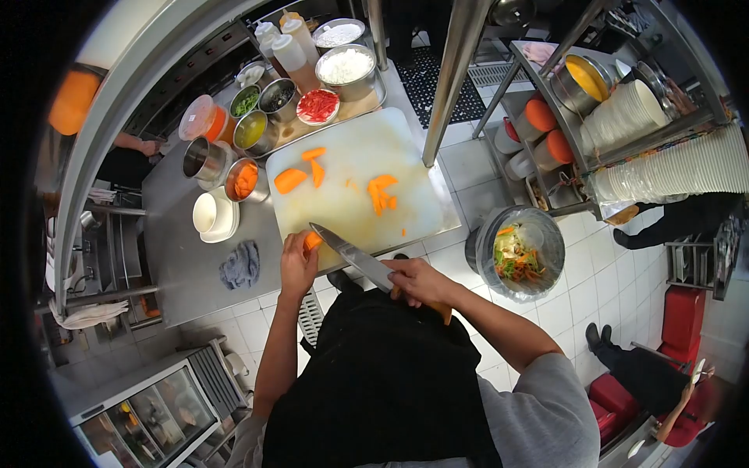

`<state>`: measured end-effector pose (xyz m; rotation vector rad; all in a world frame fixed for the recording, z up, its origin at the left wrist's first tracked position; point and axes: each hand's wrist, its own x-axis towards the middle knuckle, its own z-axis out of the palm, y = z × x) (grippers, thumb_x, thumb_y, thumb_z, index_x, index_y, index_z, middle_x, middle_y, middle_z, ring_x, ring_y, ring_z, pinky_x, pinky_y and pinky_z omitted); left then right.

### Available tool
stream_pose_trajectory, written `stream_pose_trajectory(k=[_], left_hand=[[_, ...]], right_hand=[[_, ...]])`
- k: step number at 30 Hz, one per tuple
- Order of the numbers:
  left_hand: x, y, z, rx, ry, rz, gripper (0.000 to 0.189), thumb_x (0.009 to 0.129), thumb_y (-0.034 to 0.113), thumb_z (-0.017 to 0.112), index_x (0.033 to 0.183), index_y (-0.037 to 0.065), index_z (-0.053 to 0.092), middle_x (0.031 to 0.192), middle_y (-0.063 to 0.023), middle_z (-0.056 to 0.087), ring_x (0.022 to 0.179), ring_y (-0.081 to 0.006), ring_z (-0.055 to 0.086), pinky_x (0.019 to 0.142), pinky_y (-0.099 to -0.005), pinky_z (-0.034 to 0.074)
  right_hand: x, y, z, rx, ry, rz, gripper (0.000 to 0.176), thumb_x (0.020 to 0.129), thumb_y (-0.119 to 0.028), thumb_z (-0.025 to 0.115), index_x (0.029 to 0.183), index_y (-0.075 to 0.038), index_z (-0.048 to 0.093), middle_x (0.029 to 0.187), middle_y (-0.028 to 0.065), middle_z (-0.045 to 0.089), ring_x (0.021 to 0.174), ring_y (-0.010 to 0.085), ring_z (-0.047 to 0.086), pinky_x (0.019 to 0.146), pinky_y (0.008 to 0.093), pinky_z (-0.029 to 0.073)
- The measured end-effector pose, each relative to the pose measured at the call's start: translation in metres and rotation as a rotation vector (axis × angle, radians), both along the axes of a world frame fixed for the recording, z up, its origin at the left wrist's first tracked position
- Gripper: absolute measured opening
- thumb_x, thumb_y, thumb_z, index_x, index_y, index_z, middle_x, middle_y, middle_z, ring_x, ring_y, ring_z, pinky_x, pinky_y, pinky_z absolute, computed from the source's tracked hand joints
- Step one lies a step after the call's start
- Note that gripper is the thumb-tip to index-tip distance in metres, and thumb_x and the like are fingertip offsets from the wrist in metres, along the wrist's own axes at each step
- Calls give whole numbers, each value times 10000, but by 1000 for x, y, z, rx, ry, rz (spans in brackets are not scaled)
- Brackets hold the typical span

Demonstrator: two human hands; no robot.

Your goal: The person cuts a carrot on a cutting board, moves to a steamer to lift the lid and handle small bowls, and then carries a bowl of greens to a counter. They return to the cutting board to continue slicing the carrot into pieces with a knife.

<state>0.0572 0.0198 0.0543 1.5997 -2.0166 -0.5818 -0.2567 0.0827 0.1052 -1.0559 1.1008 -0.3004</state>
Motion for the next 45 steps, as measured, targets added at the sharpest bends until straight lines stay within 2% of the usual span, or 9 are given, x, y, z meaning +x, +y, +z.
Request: stream_pose_trajectory(k=[11, 17, 20, 29, 31, 33, 35, 41, 45], left_hand=[[0, -1, 2, 13, 17, 0, 362, 885, 45, 691, 1236, -25, 634, 1017, -213, 608, 958, -421, 616, 860, -486, 515], [0, -1, 0, 27, 8, -1, 362, 892, 54, 683, 1241, -26, 632, 1037, -218, 609, 981, -428, 615, 870, -493, 512], [0, -2, -4, -82, -10, -25, 356, 895, 76, 684, 1230, -32, 629, 951, -187, 597, 819, -343, 614, 776, -450, 510], [0, 0, 5, 50, -15, 3, 371, 886, 56, 680, 1246, -23, 630, 1043, -226, 607, 996, -438, 616, 878, -508, 510], [-1, 0, -2, -36, -13, 7, 362, 894, 78, 697, 1239, -19, 638, 965, -191, 596, 852, -367, 619, 804, -473, 517], [0, 1, -5, -54, -16, 1, 375, 898, 85, 697, 1253, -18, 636, 980, -196, 597, 873, -374, 619, 812, -475, 517], [3, 1, -7, -71, -22, -1, 387, 902, 93, 697, 1268, -17, 633, 996, -201, 598, 894, -380, 619, 819, -476, 517], [-2, 2, -4, -85, -13, -29, 442, 905, 91, 683, 1327, -23, 618, 1049, -206, 590, 948, -388, 618, 852, -472, 521], [-1, 2, -6, -53, -31, -16, 440, 898, 92, 678, 1320, -20, 623, 1053, -202, 587, 952, -385, 621, 847, -469, 525]], right_hand=[[5, 4, -10, 41, -17, 12, 506, 1111, -207, 444, 1613, -143, 445, 875, 105, 727, 536, 89, 567, 532, 265, 549], [15, 9, -7, 25, 11, -34, 467, 1094, -173, 453, 1554, -129, 522, 812, 94, 689, 518, 121, 577, 512, 288, 530], [17, 6, -6, -12, 14, -21, 463, 1089, -168, 447, 1542, -120, 529, 817, 102, 694, 514, 129, 575, 513, 292, 530], [-6, -9, -28, 234, -314, -98, 520, 1076, -177, 475, 1582, -58, 466, 860, 128, 730, 498, 99, 563, 481, 259, 531], [-7, -7, -25, 179, -235, -86, 518, 1073, -169, 472, 1581, -68, 470, 860, 121, 730, 509, 94, 568, 485, 260, 531], [-8, -7, -15, 119, -155, -77, 516, 1071, -160, 469, 1580, -78, 475, 860, 114, 731, 520, 90, 573, 488, 262, 531], [-3, -7, 1, -133, 116, 31, 496, 1046, -139, 499, 1539, -85, 517, 853, 161, 735, 544, 206, 634, 552, 353, 570], [5, 11, -9, -565, 367, 150, 471, 992, -151, 589, 1452, -55, 563, 864, 265, 704, 737, 460, 681, 731, 537, 573], [12, 19, -8, -650, 419, 167, 509, 981, -155, 603, 1468, -32, 523, 837, 239, 706, 734, 445, 691, 705, 551, 566]])
